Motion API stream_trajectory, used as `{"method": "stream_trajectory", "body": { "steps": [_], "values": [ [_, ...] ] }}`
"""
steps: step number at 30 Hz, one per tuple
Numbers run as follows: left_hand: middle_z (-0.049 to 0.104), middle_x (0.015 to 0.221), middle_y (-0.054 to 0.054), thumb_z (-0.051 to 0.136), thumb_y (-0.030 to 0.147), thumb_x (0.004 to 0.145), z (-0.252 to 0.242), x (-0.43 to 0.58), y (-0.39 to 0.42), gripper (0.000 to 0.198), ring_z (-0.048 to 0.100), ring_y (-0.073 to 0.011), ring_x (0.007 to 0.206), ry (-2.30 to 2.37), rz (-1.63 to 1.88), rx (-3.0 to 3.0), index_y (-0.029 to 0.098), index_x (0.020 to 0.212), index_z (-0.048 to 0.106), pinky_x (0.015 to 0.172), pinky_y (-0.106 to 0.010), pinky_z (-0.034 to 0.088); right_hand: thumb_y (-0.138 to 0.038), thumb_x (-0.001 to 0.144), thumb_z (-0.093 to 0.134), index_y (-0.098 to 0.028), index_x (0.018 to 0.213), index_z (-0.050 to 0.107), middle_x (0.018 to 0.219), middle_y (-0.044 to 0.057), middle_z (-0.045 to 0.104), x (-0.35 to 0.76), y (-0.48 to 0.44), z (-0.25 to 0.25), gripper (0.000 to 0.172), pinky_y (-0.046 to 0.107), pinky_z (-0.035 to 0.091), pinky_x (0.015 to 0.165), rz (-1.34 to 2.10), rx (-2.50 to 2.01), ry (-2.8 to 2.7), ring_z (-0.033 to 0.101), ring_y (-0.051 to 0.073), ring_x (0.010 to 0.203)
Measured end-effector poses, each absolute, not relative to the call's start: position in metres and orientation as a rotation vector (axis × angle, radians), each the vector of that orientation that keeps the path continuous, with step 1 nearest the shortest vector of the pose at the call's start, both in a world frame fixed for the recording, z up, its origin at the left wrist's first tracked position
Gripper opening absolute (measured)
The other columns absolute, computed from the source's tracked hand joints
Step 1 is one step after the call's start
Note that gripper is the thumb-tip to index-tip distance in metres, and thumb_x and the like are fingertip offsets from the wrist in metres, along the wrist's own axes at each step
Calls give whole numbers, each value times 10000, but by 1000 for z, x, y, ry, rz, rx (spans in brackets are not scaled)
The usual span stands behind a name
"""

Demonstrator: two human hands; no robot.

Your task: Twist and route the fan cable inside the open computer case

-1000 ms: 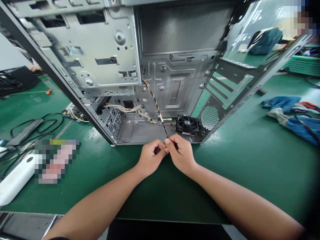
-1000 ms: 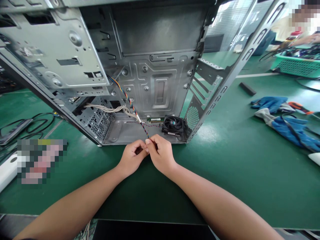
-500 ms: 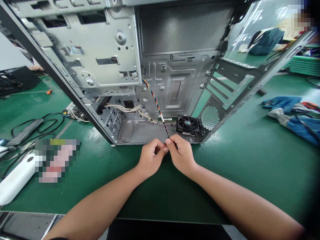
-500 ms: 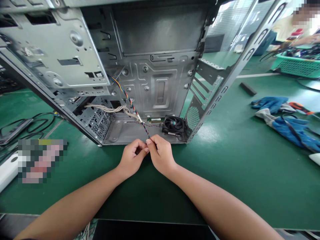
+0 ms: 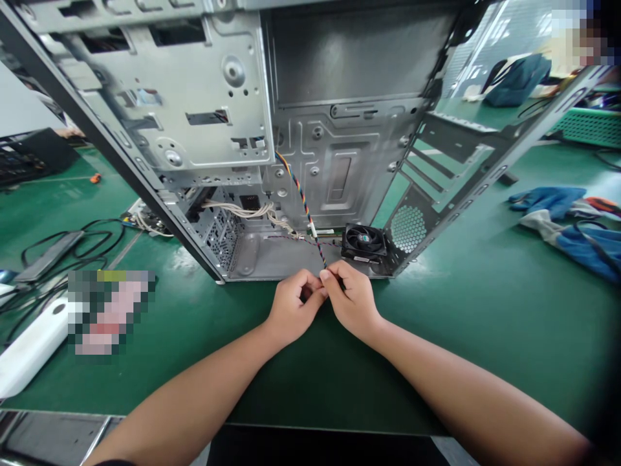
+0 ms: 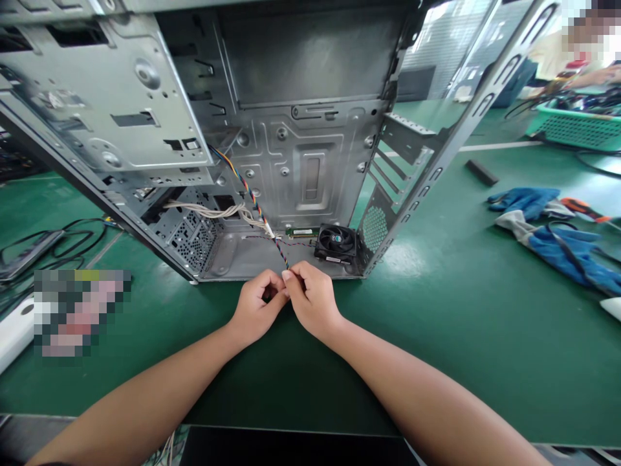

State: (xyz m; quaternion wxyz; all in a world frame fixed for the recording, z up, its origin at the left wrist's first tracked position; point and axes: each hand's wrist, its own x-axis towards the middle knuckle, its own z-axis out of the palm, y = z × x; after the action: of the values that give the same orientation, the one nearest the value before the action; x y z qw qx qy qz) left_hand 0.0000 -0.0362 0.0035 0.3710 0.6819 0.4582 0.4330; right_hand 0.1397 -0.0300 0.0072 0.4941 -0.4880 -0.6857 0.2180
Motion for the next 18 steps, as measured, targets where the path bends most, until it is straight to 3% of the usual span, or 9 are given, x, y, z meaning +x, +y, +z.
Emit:
{"method": "stream_trajectory", "body": {
  "steps": [18],
  "values": [
    [514, 616, 35, 556, 296, 870, 2, -1, -37, 197, 448, -97, 569, 1208, 1076, 1752, 179, 717, 519, 558, -226, 355, -249, 930, 442, -214, 697, 452, 613, -27, 486, 140, -30, 5, 235, 254, 338, 545, 522, -1167, -1701, 452, 118, 565]
  ]
}}
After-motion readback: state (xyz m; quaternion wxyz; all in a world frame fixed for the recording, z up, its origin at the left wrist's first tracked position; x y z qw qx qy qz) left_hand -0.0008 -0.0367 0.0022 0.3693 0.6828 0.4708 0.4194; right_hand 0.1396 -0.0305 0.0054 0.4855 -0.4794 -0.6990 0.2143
